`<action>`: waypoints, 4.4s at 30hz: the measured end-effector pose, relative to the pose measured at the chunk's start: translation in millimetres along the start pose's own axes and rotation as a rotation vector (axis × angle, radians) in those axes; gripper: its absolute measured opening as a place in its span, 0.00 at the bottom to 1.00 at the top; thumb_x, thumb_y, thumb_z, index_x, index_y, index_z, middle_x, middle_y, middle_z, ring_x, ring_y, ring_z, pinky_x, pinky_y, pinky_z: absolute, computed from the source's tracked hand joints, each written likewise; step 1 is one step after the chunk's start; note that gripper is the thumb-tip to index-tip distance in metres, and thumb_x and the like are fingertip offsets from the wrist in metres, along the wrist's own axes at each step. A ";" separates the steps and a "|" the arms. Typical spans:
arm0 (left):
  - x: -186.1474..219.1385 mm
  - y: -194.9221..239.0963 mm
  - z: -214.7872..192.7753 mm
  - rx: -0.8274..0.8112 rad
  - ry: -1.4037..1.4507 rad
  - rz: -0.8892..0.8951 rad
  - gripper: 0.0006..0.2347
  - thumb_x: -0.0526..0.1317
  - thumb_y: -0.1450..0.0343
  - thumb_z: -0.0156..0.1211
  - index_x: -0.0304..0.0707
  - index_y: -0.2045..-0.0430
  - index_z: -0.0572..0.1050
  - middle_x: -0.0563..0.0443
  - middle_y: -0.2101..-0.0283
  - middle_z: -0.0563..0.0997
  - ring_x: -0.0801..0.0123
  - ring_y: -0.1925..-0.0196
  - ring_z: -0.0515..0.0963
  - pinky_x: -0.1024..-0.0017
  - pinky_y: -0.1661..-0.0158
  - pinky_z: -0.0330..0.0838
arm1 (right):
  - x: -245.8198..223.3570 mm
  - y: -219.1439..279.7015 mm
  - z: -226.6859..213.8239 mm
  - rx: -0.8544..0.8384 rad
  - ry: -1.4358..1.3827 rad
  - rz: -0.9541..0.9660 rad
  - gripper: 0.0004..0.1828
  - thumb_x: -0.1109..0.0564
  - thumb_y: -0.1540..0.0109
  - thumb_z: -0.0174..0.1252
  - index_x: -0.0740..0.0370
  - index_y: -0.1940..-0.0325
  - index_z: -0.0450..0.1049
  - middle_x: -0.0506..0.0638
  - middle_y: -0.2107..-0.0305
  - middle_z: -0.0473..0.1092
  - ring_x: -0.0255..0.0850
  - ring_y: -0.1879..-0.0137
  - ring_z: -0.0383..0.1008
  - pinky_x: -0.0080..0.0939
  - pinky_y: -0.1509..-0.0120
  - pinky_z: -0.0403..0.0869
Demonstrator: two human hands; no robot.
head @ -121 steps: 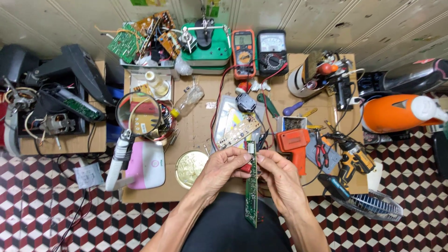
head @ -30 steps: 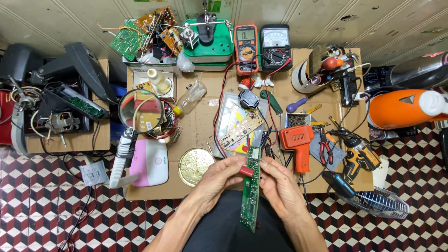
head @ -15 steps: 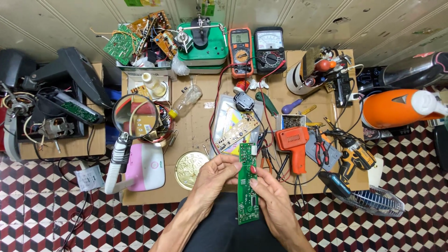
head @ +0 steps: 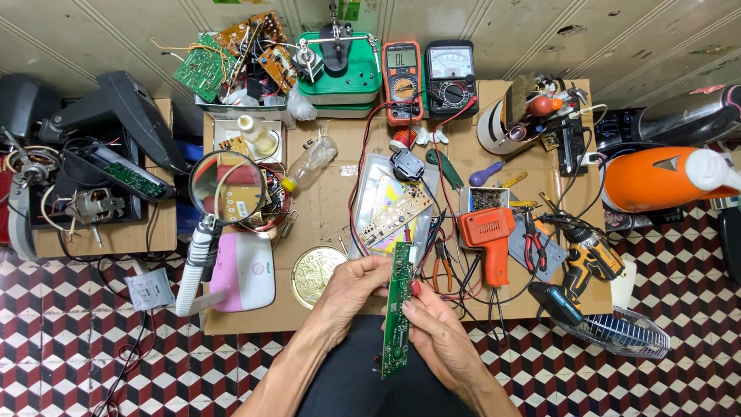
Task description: The person uses a heat gun to apply heat to a green circuit board held in their hands. They repeatedly flip the board over to heat different sides and components while working at a cluttered electronics workbench.
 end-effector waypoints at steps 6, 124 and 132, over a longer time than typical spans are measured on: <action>-12.1 -13.6 -13.8 -0.009 -0.053 -0.049 0.09 0.40 0.28 0.63 0.32 0.62 0.82 0.55 0.67 0.84 0.81 0.69 0.77 0.84 0.68 0.70 | 9.1 -3.1 -16.4 -0.133 -0.023 0.025 0.30 0.57 0.35 0.58 0.64 0.30 0.60 0.53 0.57 0.73 0.39 0.53 0.75 0.43 0.46 0.75; -46.6 -21.1 93.2 0.270 0.203 0.261 0.06 0.36 0.27 0.60 0.30 0.63 0.75 0.51 0.71 0.83 0.79 0.74 0.76 0.82 0.72 0.68 | -217.8 63.9 -82.4 -0.241 1.580 -0.486 0.28 0.58 0.50 0.71 0.58 0.45 0.77 0.49 0.49 0.77 0.44 0.42 0.76 0.45 0.38 0.71; -45.0 -24.1 95.3 0.281 0.172 0.238 0.07 0.37 0.26 0.60 0.31 0.60 0.76 0.53 0.75 0.81 0.79 0.77 0.73 0.82 0.73 0.66 | -216.2 61.3 -85.6 -0.202 1.536 -0.416 0.27 0.59 0.49 0.71 0.57 0.45 0.78 0.49 0.51 0.75 0.43 0.44 0.75 0.45 0.39 0.74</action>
Point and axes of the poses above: each hand's wrist, its own y-axis away from the middle knuckle, its own z-axis out of the palm, x = y × z, the point moved 4 cm from there along -y, towards the middle knuckle
